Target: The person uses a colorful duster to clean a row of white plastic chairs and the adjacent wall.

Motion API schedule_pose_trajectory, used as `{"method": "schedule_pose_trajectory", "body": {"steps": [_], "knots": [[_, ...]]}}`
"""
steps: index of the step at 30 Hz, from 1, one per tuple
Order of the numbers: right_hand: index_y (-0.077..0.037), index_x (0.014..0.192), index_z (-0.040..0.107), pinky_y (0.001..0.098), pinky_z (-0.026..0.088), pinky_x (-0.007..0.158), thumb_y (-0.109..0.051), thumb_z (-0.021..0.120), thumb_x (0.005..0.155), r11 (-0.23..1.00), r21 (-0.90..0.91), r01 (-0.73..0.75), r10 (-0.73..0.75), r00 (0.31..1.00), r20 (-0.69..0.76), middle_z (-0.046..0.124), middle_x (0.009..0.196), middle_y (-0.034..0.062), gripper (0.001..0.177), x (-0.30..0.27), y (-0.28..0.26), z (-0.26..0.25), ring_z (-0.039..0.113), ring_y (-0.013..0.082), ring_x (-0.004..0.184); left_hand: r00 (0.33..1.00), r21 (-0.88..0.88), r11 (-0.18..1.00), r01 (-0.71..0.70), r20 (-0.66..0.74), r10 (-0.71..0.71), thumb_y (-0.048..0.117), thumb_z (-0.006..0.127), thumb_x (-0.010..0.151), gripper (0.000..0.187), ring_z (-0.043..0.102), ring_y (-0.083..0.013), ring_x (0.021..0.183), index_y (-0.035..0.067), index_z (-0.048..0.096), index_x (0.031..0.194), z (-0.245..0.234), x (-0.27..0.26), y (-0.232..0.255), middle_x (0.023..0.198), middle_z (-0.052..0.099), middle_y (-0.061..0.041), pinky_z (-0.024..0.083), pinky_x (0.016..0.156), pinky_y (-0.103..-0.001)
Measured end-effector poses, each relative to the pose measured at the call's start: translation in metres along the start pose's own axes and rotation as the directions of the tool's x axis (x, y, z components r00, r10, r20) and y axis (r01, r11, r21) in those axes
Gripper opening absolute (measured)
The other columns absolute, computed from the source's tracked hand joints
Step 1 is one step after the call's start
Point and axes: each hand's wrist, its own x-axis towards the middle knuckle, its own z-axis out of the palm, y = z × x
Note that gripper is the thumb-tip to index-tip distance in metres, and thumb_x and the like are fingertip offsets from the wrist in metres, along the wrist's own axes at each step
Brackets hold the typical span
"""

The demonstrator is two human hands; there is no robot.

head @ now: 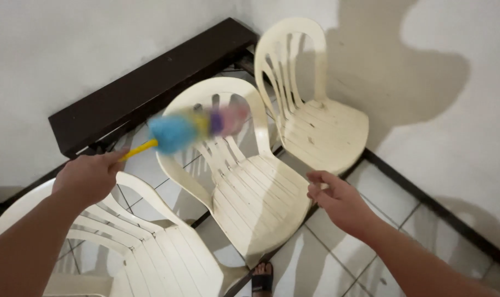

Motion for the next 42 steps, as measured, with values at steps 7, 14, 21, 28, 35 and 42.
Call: {"method": "schedule_pose_trajectory", "body": {"steps": [7, 14, 21, 28, 35, 42], "knots": [[-0.008, 0.141, 0.056, 0.0367, 0.054, 0.09, -0.031, 0.058, 0.097, 0.998, -0.056, -0.012, 0.018, 0.994, 0.109, 0.073, 0.119, 0.0097, 0.05, 0.045, -0.023, 0.038, 0.069, 0.0184, 0.109, 0.964, 0.049, 0.964, -0.261, 0.06, 0.258, 0.037, 0.045, 0.107, 0.041, 0.073, -0.0131, 0.077, 0.041, 0.055, 0.147, 0.103, 0.112, -0.07, 0.109, 0.074, 0.001, 0.06, 0.071, -0.034], [-0.011, 0.143, 0.053, 0.0337, 0.053, 0.09, -0.03, 0.056, 0.097, 0.994, -0.109, 0.005, 0.013, 0.986, 0.167, 0.07, 0.126, 0.0019, 0.05, 0.064, -0.052, 0.067, 0.069, 0.0149, 0.11, 0.973, 0.293, 0.928, -0.232, 0.09, 0.215, 0.032, 0.044, 0.11, 0.043, 0.076, -0.0169, 0.084, 0.048, 0.052, 0.15, -0.018, 0.082, -0.001, 0.102, 0.076, -0.002, 0.063, 0.072, -0.033], [-0.011, 0.143, 0.057, 0.0324, 0.052, 0.087, -0.029, 0.058, 0.096, 0.997, -0.082, 0.003, 0.013, 0.979, 0.203, 0.075, 0.115, 0.007, 0.05, 0.087, -0.046, 0.044, 0.069, 0.015, 0.102, 0.985, 0.217, 0.961, -0.173, 0.034, 0.17, 0.031, 0.053, 0.106, 0.046, 0.075, -0.0184, 0.088, 0.05, 0.052, 0.148, -0.023, 0.1, 0.009, 0.104, 0.074, -0.001, 0.063, 0.073, -0.037], [-0.011, 0.14, 0.058, 0.0309, 0.054, 0.09, -0.033, 0.058, 0.096, 0.996, -0.084, -0.015, 0.036, 0.967, 0.251, 0.077, 0.113, 0.008, 0.049, 0.134, -0.018, -0.006, 0.071, 0.0122, 0.104, 0.946, 0.504, 0.803, -0.317, 0.108, 0.306, 0.023, 0.064, 0.097, 0.041, 0.073, -0.0216, 0.101, 0.046, 0.071, 0.13, -0.093, 0.098, 0.076, 0.11, 0.076, 0.004, 0.061, 0.079, -0.039], [-0.01, 0.14, 0.06, 0.032, 0.053, 0.09, -0.032, 0.062, 0.097, 0.998, 0.006, -0.07, 0.065, 0.95, 0.306, 0.079, 0.109, 0.0128, 0.049, 0.19, 0.021, -0.085, 0.069, 0.0208, 0.105, 0.985, 0.339, 0.928, -0.153, -0.022, 0.17, 0.036, 0.045, 0.106, 0.044, 0.075, -0.0218, 0.083, 0.05, 0.05, 0.147, -0.108, 0.087, 0.142, 0.095, 0.074, -0.003, 0.06, 0.071, -0.039], [-0.013, 0.139, 0.062, 0.0352, 0.056, 0.091, -0.034, 0.059, 0.095, 0.995, 0.022, -0.094, 0.082, 0.946, 0.315, 0.07, 0.128, 0.0048, 0.049, 0.233, 0.045, -0.146, 0.072, 0.0191, 0.111, 0.994, -0.099, 0.994, 0.038, 0.102, -0.028, 0.032, 0.033, 0.107, 0.044, 0.072, -0.0274, 0.088, 0.029, 0.051, 0.147, 0.125, 0.098, 0.115, 0.103, 0.072, -0.016, 0.061, 0.086, -0.045]]}}
